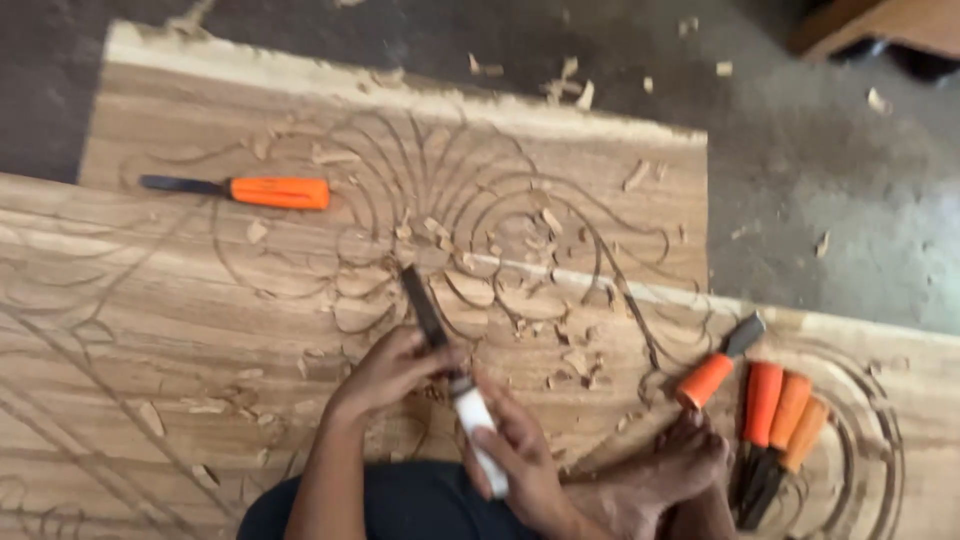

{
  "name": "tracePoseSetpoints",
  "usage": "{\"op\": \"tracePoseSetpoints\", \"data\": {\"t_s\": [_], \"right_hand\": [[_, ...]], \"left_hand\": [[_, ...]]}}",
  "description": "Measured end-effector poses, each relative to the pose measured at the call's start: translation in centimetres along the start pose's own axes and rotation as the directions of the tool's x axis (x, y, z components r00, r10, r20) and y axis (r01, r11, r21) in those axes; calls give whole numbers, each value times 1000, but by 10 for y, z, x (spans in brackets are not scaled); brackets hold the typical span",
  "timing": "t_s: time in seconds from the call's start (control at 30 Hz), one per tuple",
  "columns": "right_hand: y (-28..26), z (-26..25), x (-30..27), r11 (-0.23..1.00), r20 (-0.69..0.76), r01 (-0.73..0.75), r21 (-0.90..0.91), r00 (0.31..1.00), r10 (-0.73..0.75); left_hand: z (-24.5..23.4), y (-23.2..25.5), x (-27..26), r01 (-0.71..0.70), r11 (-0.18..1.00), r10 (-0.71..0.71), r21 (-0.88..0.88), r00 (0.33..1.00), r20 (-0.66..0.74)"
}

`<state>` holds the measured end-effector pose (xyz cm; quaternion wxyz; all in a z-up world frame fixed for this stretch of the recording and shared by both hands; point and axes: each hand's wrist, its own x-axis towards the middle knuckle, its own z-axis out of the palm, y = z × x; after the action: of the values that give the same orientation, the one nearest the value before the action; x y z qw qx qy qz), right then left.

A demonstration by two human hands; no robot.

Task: The person carves decorative patterns into a wooden board using chisels.

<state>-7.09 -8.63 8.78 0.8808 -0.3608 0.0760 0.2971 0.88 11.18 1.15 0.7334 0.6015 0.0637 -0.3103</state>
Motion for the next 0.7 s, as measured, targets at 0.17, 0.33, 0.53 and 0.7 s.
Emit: {"op": "tracePoseSetpoints", "data": {"t_s": [0.17, 0.33, 0.53, 0.7], "right_hand": [[30, -106, -6, 839, -491, -192, -509, 865, -100], [-18, -69, 9, 725, -320, -4, -689, 899, -298], [9, -61, 2, 995, -203, -83, -47, 977, 71], [10, -41, 6, 968, -390, -239, 76, 886, 249]], "left_hand": [[2, 6, 27, 17, 904, 47, 427, 989, -137], [-4, 33, 21, 149, 889, 136, 432, 817, -560], [8, 22, 28, 302, 930, -271, 208, 949, -164], [16, 8, 33, 341, 858, -350, 384, 935, -50]]}}
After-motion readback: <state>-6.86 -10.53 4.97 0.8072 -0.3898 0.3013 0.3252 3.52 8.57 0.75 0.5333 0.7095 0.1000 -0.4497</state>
